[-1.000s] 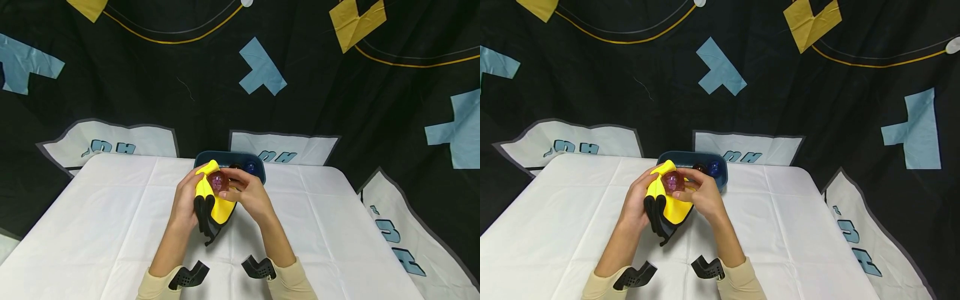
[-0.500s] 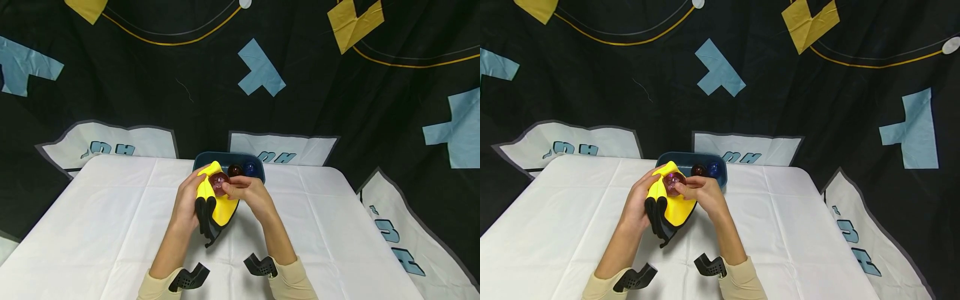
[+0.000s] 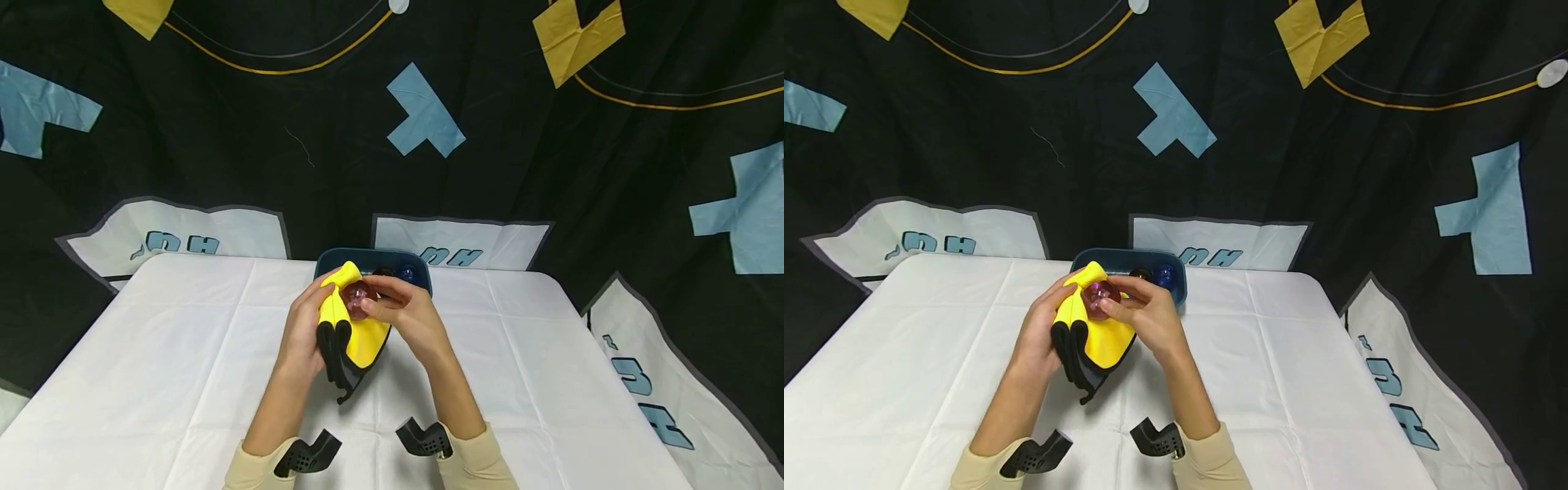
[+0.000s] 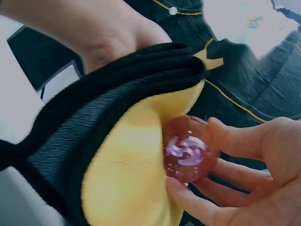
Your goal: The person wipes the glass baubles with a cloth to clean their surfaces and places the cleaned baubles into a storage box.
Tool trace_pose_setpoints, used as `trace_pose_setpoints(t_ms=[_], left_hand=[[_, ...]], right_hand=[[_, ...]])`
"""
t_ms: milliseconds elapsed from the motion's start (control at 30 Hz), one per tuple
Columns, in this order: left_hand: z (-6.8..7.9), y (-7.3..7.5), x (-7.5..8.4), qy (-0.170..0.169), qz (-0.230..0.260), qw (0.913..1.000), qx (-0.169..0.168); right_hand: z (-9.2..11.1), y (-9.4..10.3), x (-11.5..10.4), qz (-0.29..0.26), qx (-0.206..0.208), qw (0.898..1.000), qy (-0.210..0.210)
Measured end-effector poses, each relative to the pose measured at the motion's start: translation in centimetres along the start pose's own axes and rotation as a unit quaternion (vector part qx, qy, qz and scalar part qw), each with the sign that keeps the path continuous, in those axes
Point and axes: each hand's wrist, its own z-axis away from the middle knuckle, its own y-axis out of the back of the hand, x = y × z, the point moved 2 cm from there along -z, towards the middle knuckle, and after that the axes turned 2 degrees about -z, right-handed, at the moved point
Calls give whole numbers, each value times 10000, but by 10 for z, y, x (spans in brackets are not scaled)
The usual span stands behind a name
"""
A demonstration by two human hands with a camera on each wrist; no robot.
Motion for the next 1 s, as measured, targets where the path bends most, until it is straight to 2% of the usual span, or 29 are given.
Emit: trace_pose_setpoints(t_ms=[133,200,567,833,1000], left_hand=[[0,1,-1,26,-44,10000,32],[0,1,-2,26,-99,9999,29],[1,-2,-1,-13,-387,9992,71],[3,-2,0,11,-356,9994,34],[3,-2,0,-14,-316,9995,44]], right_hand=[[-2,4,3,32,-463,9989,27],[-2,6,5,67,-544,9985,54],[-3,6,3,105,-360,9992,-149],[-3,6,5,354,-70,9980,-522],[-4,5,6,424,72,9980,-471]])
